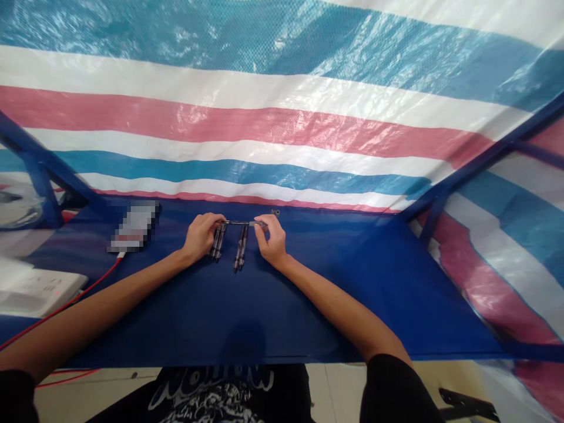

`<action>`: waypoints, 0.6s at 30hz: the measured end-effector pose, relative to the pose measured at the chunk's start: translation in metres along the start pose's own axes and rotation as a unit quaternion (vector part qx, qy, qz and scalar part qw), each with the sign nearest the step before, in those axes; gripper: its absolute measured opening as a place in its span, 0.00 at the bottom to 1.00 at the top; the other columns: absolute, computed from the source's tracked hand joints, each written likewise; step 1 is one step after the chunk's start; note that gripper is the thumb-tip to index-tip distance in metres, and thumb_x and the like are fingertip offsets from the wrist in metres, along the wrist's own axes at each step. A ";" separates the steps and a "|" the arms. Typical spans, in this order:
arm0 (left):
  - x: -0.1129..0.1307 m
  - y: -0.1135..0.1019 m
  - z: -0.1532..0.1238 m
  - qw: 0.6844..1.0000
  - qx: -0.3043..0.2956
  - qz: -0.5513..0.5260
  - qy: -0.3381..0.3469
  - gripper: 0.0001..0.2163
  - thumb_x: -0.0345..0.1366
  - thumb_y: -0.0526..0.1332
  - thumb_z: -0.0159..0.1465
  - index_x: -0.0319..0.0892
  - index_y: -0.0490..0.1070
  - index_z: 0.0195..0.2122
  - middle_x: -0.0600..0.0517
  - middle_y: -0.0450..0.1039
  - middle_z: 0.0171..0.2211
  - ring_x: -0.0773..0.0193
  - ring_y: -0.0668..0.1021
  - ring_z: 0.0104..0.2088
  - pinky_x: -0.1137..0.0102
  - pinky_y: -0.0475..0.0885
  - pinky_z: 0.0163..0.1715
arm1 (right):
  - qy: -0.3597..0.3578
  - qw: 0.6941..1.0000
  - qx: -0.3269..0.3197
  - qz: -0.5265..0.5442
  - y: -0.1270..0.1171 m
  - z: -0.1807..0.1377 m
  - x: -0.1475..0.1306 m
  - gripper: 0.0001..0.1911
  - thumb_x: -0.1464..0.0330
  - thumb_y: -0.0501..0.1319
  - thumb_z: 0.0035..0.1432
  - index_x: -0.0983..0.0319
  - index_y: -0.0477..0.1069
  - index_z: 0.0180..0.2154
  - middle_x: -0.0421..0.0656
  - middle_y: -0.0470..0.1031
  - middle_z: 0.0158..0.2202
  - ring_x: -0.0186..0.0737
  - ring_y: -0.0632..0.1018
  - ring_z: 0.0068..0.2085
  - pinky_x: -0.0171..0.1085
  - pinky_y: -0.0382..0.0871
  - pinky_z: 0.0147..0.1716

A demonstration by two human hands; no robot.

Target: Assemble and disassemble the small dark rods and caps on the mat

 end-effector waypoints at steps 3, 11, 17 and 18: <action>0.001 -0.001 0.000 1.000 -0.002 0.004 0.005 0.11 0.28 0.48 0.67 0.43 0.69 0.39 0.51 0.74 0.34 0.63 0.71 0.33 0.68 0.62 0.35 | -0.009 1.000 -0.005 0.000 0.001 0.001 -0.001 0.07 0.70 0.57 0.61 0.62 0.69 0.42 0.46 0.72 0.38 0.35 0.74 0.33 0.35 0.72 0.31; 0.006 -0.003 0.001 0.999 -0.010 0.020 0.025 0.12 0.35 0.47 0.70 0.42 0.69 0.42 0.49 0.72 0.33 0.61 0.70 0.34 0.66 0.61 0.36 | 0.017 1.000 -0.001 -0.014 0.001 0.002 -0.001 0.07 0.67 0.58 0.61 0.61 0.71 0.40 0.46 0.75 0.38 0.36 0.76 0.34 0.35 0.74 0.30; 0.004 0.001 0.001 0.998 -0.007 0.048 0.031 0.13 0.36 0.47 0.71 0.43 0.71 0.45 0.49 0.73 0.34 0.62 0.71 0.35 0.66 0.60 0.35 | 0.036 0.999 -0.002 -0.017 0.002 0.001 0.003 0.07 0.65 0.60 0.60 0.61 0.72 0.38 0.45 0.77 0.36 0.35 0.76 0.31 0.36 0.75 0.31; 0.004 0.001 0.000 0.998 -0.008 0.046 0.033 0.13 0.36 0.47 0.71 0.43 0.71 0.45 0.49 0.73 0.35 0.62 0.71 0.35 0.66 0.61 0.35 | 0.036 0.999 0.000 -0.016 0.002 0.001 0.003 0.07 0.66 0.60 0.60 0.61 0.73 0.38 0.45 0.77 0.36 0.34 0.76 0.31 0.36 0.75 0.31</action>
Point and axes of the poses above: each hand's wrist, its own z-axis towards the middle knuckle, its own y-axis out of the palm, x = y × z, the point moved 2 cm from there along z, towards the middle knuckle
